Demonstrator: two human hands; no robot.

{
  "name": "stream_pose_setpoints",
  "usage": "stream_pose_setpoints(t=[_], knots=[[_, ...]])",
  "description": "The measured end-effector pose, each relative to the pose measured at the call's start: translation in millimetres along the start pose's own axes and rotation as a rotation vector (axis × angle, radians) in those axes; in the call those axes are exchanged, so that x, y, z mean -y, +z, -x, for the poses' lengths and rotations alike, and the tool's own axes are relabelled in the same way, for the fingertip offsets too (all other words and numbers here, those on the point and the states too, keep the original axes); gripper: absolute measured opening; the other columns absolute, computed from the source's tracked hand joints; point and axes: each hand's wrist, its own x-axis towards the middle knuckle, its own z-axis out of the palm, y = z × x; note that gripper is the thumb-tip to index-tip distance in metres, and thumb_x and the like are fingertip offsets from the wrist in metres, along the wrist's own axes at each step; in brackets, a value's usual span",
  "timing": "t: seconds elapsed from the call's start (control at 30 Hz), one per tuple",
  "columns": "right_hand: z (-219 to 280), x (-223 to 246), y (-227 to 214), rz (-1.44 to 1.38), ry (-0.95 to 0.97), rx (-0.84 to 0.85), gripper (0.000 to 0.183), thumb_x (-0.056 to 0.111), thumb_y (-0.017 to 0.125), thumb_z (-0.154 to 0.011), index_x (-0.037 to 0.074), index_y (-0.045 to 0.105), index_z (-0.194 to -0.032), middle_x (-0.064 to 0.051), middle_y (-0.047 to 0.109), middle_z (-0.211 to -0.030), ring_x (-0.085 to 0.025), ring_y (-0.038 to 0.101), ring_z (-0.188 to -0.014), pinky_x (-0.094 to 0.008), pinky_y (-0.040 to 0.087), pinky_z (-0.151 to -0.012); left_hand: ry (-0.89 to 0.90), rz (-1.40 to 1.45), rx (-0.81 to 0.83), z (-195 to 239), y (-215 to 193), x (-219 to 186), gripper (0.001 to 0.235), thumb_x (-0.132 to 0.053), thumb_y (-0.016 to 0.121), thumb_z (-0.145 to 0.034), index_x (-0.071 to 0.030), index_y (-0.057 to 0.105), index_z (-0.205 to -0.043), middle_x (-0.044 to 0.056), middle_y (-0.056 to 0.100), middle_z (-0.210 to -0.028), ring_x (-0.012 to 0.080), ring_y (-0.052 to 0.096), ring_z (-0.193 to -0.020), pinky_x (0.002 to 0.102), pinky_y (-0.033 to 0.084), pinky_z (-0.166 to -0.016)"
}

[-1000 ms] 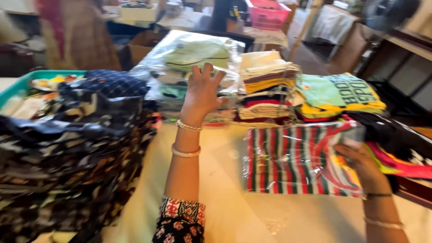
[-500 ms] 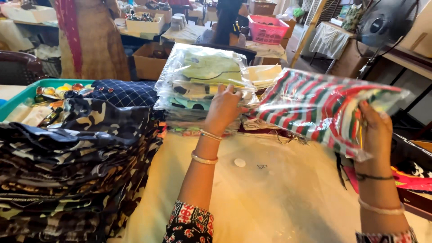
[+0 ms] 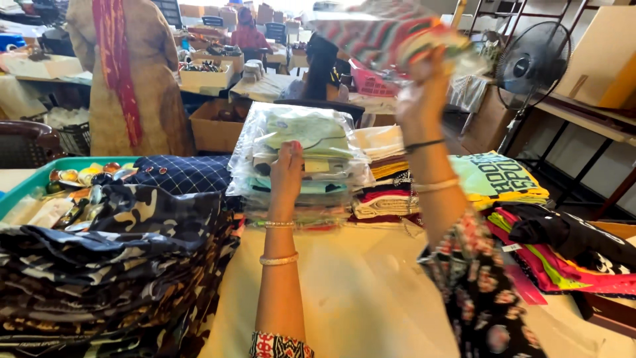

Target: The person places a folded polka-dot shirt into a clear plastic bag and stacks it on a pile of packaged clothes. They then retrieve a striped shirt from a cardboard box, place it into a new plastic bag, and seal it before stacking it on the pile.

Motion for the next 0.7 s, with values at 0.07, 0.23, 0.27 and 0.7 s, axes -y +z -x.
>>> stream_pose_setpoints(t=[0.07,0.23,0.27,0.7], knots=[[48.9,-41.7,35.5,-0.122,0.071,-0.086,0.028,0.027,0.069,-0.101,0.016,0.061,-0.125,0.001,0.065,-0.105,-0.012,0.065,-0.093,-0.031,0.059,-0.086,-0.068,0.132,-0.038,-0.9,-4.0,-15.9,0.051,-0.051,0.042,-0.108,-0.007,0.051,-0.132,0.019,0.064,-0.094,0.0289,0.07,-0.073,0.037,0.057,-0.061],[174.2,-164.4,1.6,-0.293,0.55,-0.188,0.03,0.016,0.063,-0.101,0.013,0.054,-0.13,-0.003,0.063,-0.121,-0.017,0.066,-0.103,-0.032,0.06,-0.093,-0.307,0.447,-0.149,1.4,-15.4,-41.8,0.062,-0.053,0.048,-0.103,-0.009,0.038,-0.146,0.024,0.058,-0.096,0.0256,0.066,-0.066,0.034,0.056,-0.061],[195.7,-157.9,3.1,-0.256,0.632,-0.127,0.023,0.014,0.061,-0.103,0.007,0.056,-0.125,-0.007,0.066,-0.118,-0.02,0.067,-0.103,-0.036,0.059,-0.092,-0.177,0.298,-0.208,1.1,-13.0,-34.1,0.061,-0.047,0.055,-0.102,-0.008,0.039,-0.146,0.024,0.056,-0.104,0.0288,0.065,-0.073,0.036,0.055,-0.066],[219.9,81.8,22.9,0.728,0.864,0.59,0.041,0.034,0.055,-0.103,0.0,0.069,-0.121,-0.008,0.077,-0.094,-0.016,0.073,-0.079,-0.031,0.061,-0.075,-0.109,-0.237,-0.355,5.1,-33.7,-37.5,0.022,0.001,0.065,-0.094,0.003,0.066,-0.116,0.016,0.053,-0.129,0.0277,0.066,-0.095,0.036,0.054,-0.082]])
